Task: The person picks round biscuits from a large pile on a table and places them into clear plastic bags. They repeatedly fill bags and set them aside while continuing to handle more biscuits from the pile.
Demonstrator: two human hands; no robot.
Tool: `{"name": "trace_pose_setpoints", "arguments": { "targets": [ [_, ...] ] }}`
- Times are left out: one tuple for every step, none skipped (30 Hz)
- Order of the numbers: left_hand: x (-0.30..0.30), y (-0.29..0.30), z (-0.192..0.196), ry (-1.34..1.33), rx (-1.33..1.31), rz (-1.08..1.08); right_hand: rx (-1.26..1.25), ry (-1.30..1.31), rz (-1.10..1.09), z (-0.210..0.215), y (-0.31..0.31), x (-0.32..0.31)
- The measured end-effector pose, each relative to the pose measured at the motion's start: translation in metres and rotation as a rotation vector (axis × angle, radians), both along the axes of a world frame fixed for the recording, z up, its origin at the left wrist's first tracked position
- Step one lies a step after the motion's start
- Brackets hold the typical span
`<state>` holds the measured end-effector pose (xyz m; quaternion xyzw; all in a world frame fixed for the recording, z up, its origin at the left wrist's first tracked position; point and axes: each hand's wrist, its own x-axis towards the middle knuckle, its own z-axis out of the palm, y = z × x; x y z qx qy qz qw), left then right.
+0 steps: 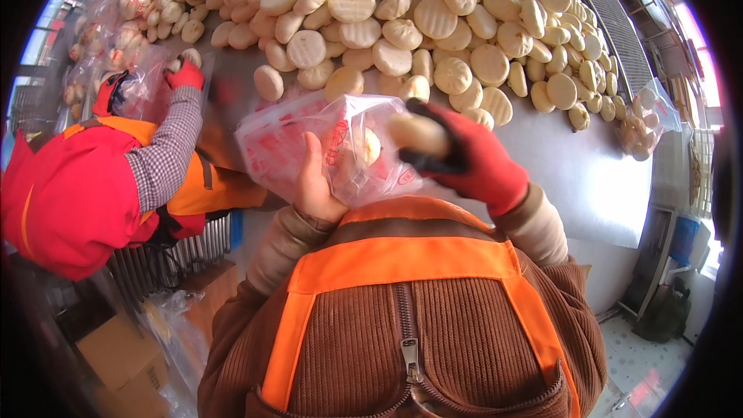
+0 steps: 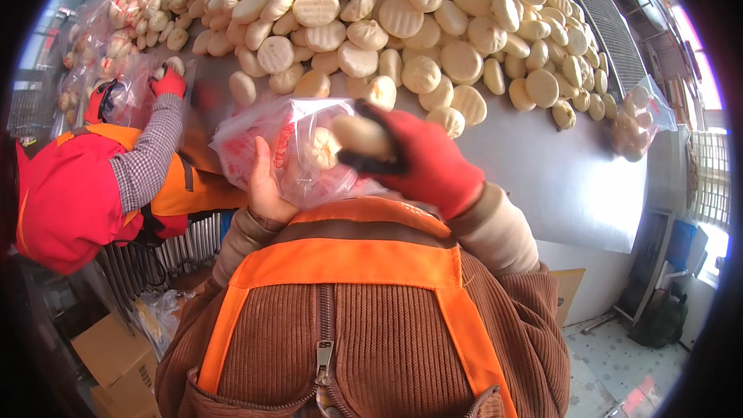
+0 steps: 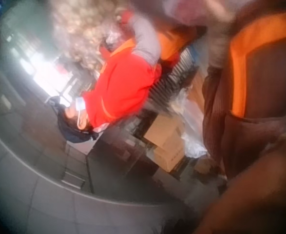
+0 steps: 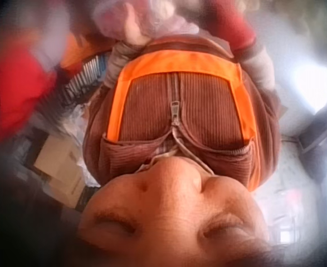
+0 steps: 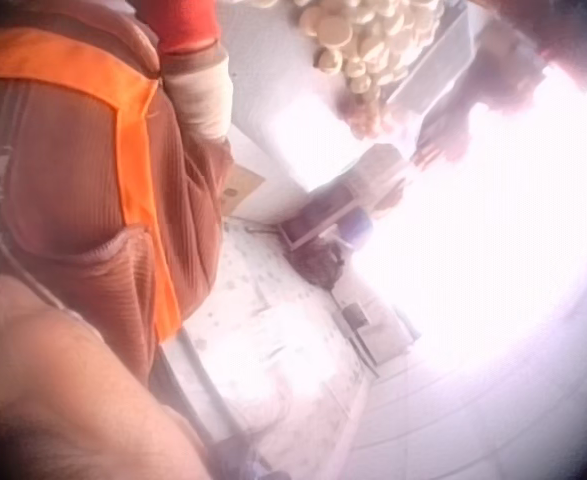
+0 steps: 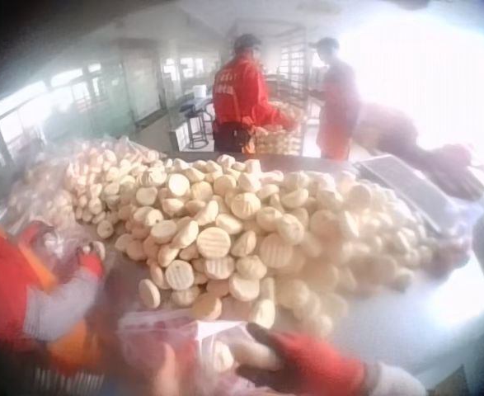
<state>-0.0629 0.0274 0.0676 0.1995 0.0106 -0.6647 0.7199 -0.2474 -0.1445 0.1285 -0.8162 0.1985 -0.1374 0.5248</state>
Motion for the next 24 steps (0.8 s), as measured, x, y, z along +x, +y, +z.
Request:
{"name": "trace_pose_setpoints", "arguments": {
  "targets": [
    [-0.002,-0.001,0.001,0.024,-0.041,-0.015,-0.155,-0.03,0.092,0.001,-0.001,0.003],
    [-0.003,-0.001,0.003,0.042,-0.091,-0.024,-0.145,-0.098,0.132,-0.005,0.0,0.01],
    [-0.003,-0.002,0.005,0.037,-0.123,-0.024,0.197,-0.113,0.194,-0.013,-0.002,0.014],
    [-0.003,-0.001,0.006,0.03,-0.095,0.025,0.529,-0.196,0.287,-0.021,-0.008,0.015],
    [-0.002,0.0,0.006,-0.007,-0.1,0.022,0.717,-0.253,0.105,-0.029,-0.015,0.012],
    [-0.002,0.001,0.005,-0.044,-0.103,0.021,0.652,-0.151,-0.12,-0.044,-0.021,0.02],
    [-0.001,0.002,0.004,-0.08,-0.104,0.018,0.573,-0.062,-0.371,-0.059,-0.027,0.029],
    [-0.001,0.002,0.002,-0.117,-0.07,0.025,0.246,-0.063,-0.411,-0.075,-0.027,0.039],
    [-0.001,0.002,0.0,-0.069,-0.078,0.038,-0.056,0.054,-0.482,-0.092,-0.026,0.048],
    [-0.001,0.002,-0.002,-0.09,-0.032,0.042,-0.12,0.274,-0.414,-0.108,-0.028,0.049],
    [-0.001,0.002,-0.003,-0.124,0.013,0.04,-0.297,0.351,-0.411,-0.128,-0.026,0.057],
    [-0.001,0.001,-0.004,-0.101,0.018,0.045,-0.313,0.334,-0.461,-0.145,-0.027,0.062],
    [0.0,0.001,-0.005,-0.092,0.021,0.045,-0.35,0.283,-0.49,-0.16,-0.027,0.066],
    [0.001,0.0,-0.005,-0.082,-0.002,0.043,-0.328,0.231,-0.508,-0.171,-0.029,0.069],
    [0.002,0.0,-0.005,-0.04,-0.039,0.039,-0.342,0.14,-0.517,-0.179,-0.031,0.071],
    [0.003,0.0,-0.004,0.005,-0.099,0.035,-0.384,0.009,-0.523,-0.182,-0.033,0.071],
    [0.004,0.0,-0.003,0.013,-0.141,0.04,-0.316,-0.011,-0.514,-0.179,-0.037,0.068],
    [0.005,0.0,-0.002,0.052,-0.147,0.03,-0.276,-0.075,-0.5,-0.172,-0.04,0.062],
    [0.006,0.001,-0.001,0.054,-0.135,0.029,-0.251,-0.14,-0.477,-0.16,-0.044,0.057],
    [0.006,0.001,0.001,0.058,-0.12,0.029,0.187,-0.26,-0.484,-0.144,-0.046,0.045],
    [0.007,0.002,0.002,-0.024,-0.029,0.043,0.943,-0.399,-0.622,-0.125,-0.046,0.036],
    [0.007,0.002,0.002,-0.106,0.062,0.053,1.102,-0.54,-0.473,-0.104,-0.05,0.022],
    [0.006,0.002,0.003,-0.187,0.15,0.061,1.113,-0.669,-0.354,-0.085,-0.047,0.006],
    [0.006,0.001,0.002,-0.129,0.112,0.043,1.075,-0.631,-0.329,-0.065,-0.045,-0.01]
  ]
}}
